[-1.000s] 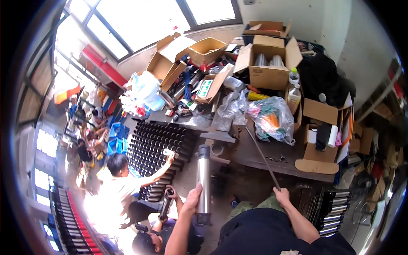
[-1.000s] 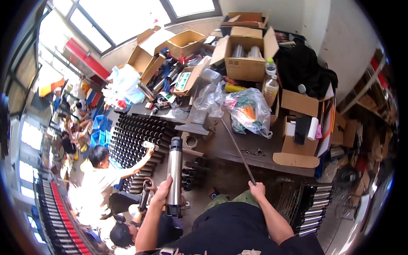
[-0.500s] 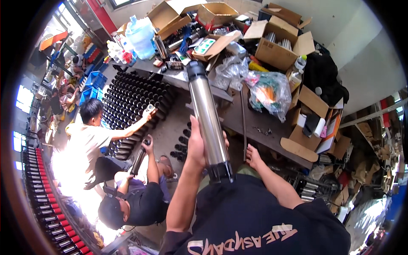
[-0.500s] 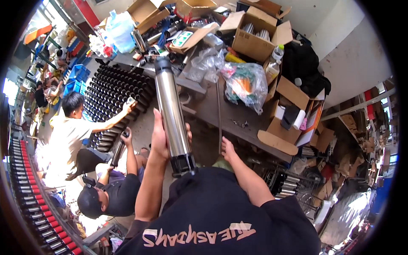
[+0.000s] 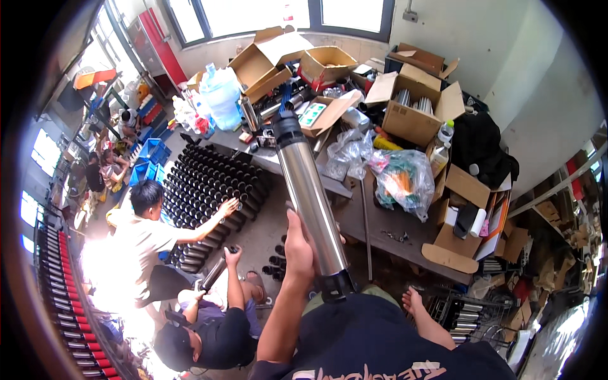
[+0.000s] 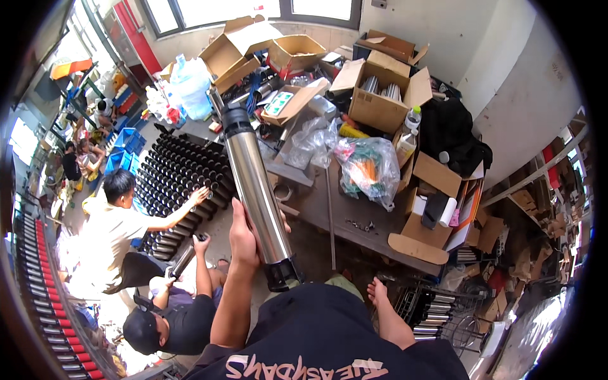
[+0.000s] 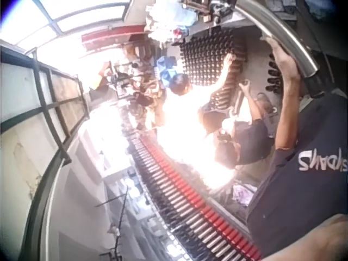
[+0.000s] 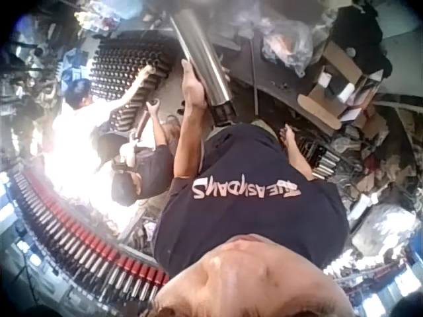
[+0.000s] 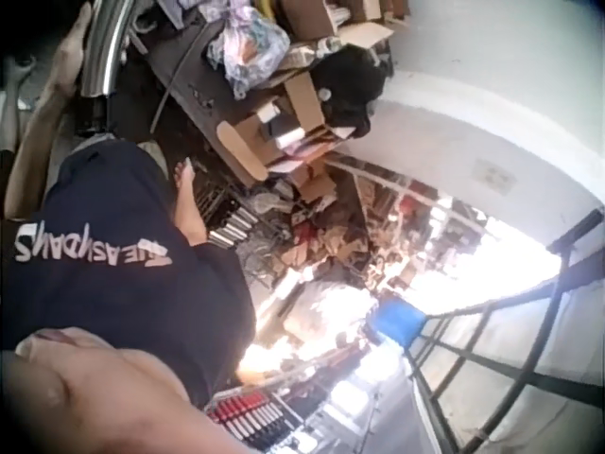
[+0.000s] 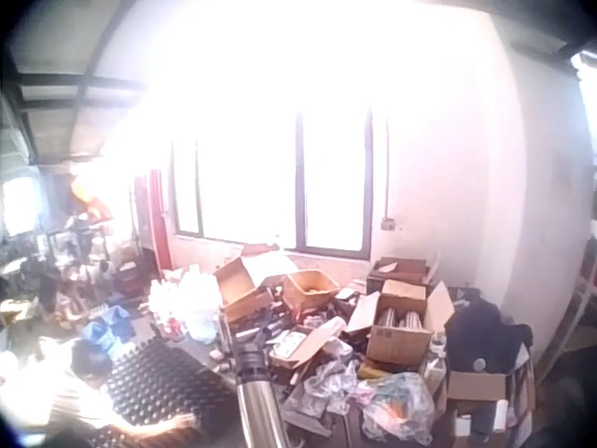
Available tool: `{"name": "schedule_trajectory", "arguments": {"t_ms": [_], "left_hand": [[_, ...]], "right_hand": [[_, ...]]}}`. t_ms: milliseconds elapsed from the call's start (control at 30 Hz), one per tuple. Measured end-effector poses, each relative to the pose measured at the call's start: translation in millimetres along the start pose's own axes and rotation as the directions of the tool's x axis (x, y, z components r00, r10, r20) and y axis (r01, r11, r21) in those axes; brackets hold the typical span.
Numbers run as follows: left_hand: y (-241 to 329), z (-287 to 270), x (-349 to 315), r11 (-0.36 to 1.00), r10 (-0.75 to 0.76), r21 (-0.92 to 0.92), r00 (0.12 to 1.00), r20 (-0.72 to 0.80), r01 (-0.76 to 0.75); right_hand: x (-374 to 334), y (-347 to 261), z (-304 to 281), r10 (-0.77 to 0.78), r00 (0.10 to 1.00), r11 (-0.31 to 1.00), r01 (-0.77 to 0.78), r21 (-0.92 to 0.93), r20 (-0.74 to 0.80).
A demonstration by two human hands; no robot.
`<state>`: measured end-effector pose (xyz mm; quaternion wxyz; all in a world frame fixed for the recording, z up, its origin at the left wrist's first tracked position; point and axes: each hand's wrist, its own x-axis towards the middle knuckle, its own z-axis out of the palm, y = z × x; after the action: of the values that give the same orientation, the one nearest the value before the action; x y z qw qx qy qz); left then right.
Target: The person assembles metal cylindrical components using a manual press tool on a workbench and places the finished units into a wire cart.
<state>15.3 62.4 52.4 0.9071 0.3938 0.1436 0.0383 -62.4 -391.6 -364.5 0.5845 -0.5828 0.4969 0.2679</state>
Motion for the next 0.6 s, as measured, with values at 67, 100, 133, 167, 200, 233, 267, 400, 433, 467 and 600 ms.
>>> {"name": "schedule_trajectory", "arguments": {"t_ms": [67, 100, 133, 167, 200, 233, 267, 400, 433, 467, 600], "left_hand": [[2, 3, -14, 0.967, 0.146, 0.218, 0.987, -0.06, -0.129], [0, 2, -15, 0.985, 0.169, 0.04, 0.984, -0.064, -0.167], [-2, 0, -12, 0.97, 0.191, -0.139, 0.979, -0.071, -0.199], [-12, -22, 2, 0.944, 0.086, -0.327, 0.987, 0.134, -0.038], [-25, -24, 15, 0.88, -0.07, -0.459, 0.99, 0.125, 0.121], [-45, -46, 37, 0.826, -0.042, -0.526, 0.952, 0.304, 0.204], [-68, -73, 50, 0.768, 0.009, -0.574, 0.891, 0.454, 0.285], [-93, -93, 52, 0.758, -0.108, -0.593, 0.949, 0.295, 0.271], [-92, -92, 45, 0.814, -0.178, -0.53, 0.971, 0.16, 0.237], [-84, -87, 40, 0.877, -0.218, -0.425, 0.973, 0.068, 0.226], [-58, -76, 28, 0.978, -0.201, -0.086, 0.961, -0.191, 0.188]], "right_hand": [[-11, -4, -1, 0.003, 1.0, 1.0, -0.003, -0.005, 0.0], [-14, -8, 0, 0.006, 1.0, 1.0, -0.006, -0.008, -0.006], [-14, -12, 8, -0.011, 1.0, 1.0, 0.011, -0.02, 0.018], [-17, -19, 17, -0.034, 0.998, 0.998, 0.036, -0.045, 0.047], [-20, -24, 24, -0.053, 0.996, 0.996, 0.057, -0.068, 0.066], [-19, -27, 24, -0.07, 0.993, 0.994, 0.078, -0.083, 0.09], [-24, -31, 30, -0.069, 0.989, 0.988, 0.085, -0.127, 0.129], [-30, -49, 44, -0.127, 0.974, 0.957, 0.17, -0.237, 0.185], [-35, -51, 44, -0.16, 0.968, 0.956, 0.201, -0.215, 0.194], [-38, -51, 43, -0.156, 0.969, 0.952, 0.199, -0.231, 0.193], [-30, -41, 26, -0.117, 0.98, 0.917, 0.168, -0.362, 0.161]]}}
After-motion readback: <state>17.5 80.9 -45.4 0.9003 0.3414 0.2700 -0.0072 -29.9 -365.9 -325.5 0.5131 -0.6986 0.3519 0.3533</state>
